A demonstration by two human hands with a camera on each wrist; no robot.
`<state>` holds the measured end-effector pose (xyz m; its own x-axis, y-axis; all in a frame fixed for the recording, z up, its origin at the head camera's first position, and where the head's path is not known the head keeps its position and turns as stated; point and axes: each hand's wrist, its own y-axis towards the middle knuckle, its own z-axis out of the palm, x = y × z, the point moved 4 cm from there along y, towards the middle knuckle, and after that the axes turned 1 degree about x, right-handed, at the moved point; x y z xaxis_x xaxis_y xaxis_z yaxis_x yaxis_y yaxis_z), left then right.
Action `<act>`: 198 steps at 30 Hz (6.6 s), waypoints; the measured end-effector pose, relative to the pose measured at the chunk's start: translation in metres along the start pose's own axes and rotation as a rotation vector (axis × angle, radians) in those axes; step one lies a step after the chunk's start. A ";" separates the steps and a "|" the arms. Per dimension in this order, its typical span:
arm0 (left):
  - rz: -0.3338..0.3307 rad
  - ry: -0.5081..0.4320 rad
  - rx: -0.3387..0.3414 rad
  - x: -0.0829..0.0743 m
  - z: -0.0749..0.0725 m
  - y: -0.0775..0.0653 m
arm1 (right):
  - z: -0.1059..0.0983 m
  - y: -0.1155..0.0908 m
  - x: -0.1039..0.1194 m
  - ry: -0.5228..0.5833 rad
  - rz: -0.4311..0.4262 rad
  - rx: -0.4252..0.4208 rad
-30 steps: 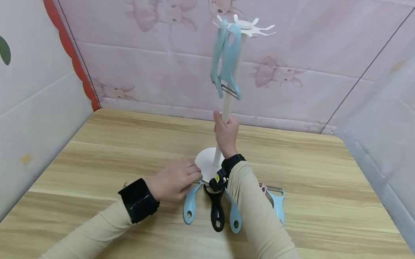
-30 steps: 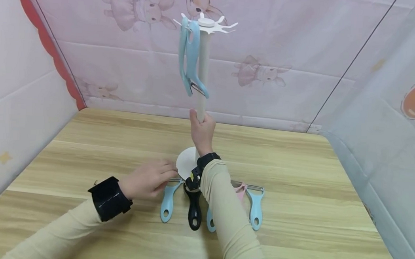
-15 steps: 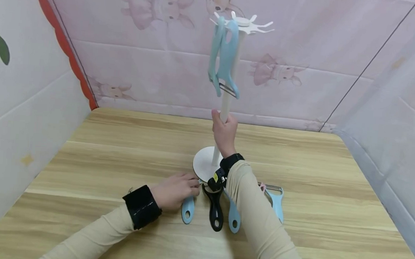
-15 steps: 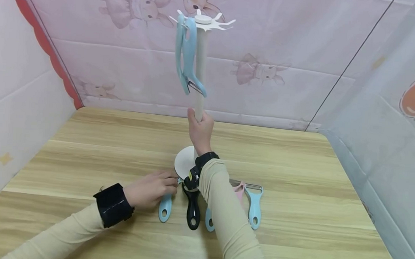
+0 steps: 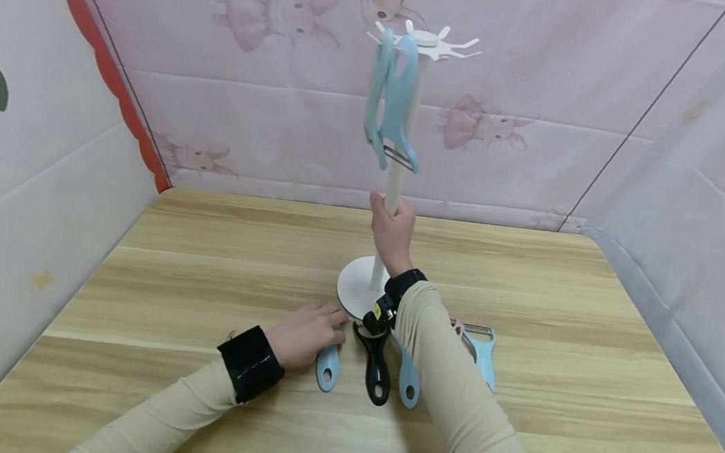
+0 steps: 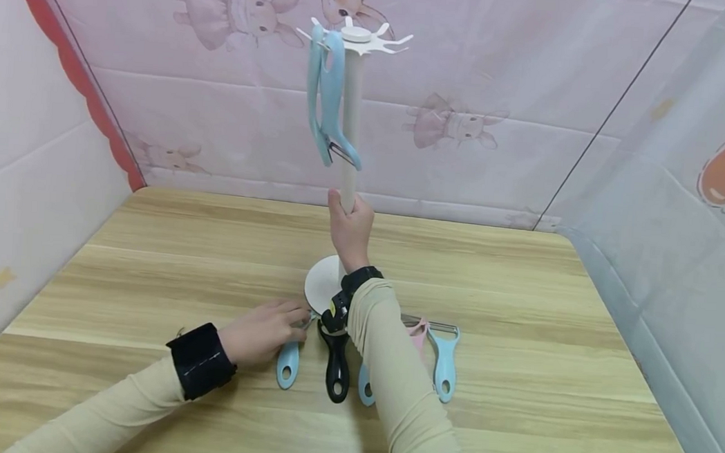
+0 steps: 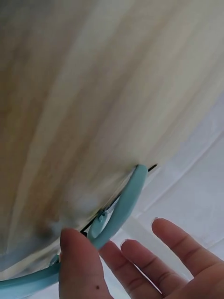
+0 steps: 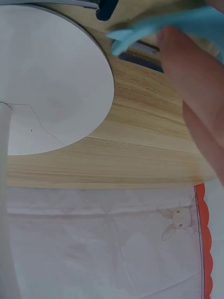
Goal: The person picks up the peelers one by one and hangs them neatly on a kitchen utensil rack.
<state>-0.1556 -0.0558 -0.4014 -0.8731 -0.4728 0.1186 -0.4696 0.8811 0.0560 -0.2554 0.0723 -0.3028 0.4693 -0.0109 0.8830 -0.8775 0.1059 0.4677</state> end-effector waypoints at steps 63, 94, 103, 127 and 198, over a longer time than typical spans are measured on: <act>-0.148 -0.609 -1.170 0.070 -0.123 0.000 | 0.000 0.000 -0.002 -0.009 0.026 0.011; -0.300 -0.844 -1.176 0.111 -0.199 0.031 | 0.000 -0.003 0.001 -0.064 0.054 -0.015; -0.328 -0.848 -1.138 0.121 -0.207 0.052 | -0.001 -0.003 -0.003 -0.029 0.051 -0.020; -0.327 -0.840 -1.062 0.123 -0.226 0.066 | 0.003 -0.002 0.002 -0.031 -0.029 -0.011; 0.138 -0.077 -0.230 -0.010 -0.019 0.007 | 0.006 -0.002 0.005 -0.017 -0.026 -0.007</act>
<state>-0.1478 -0.0451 -0.3829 -0.9383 -0.3396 0.0653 -0.3111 0.9114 0.2694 -0.2523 0.0658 -0.2993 0.4904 -0.0304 0.8709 -0.8642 0.1122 0.4905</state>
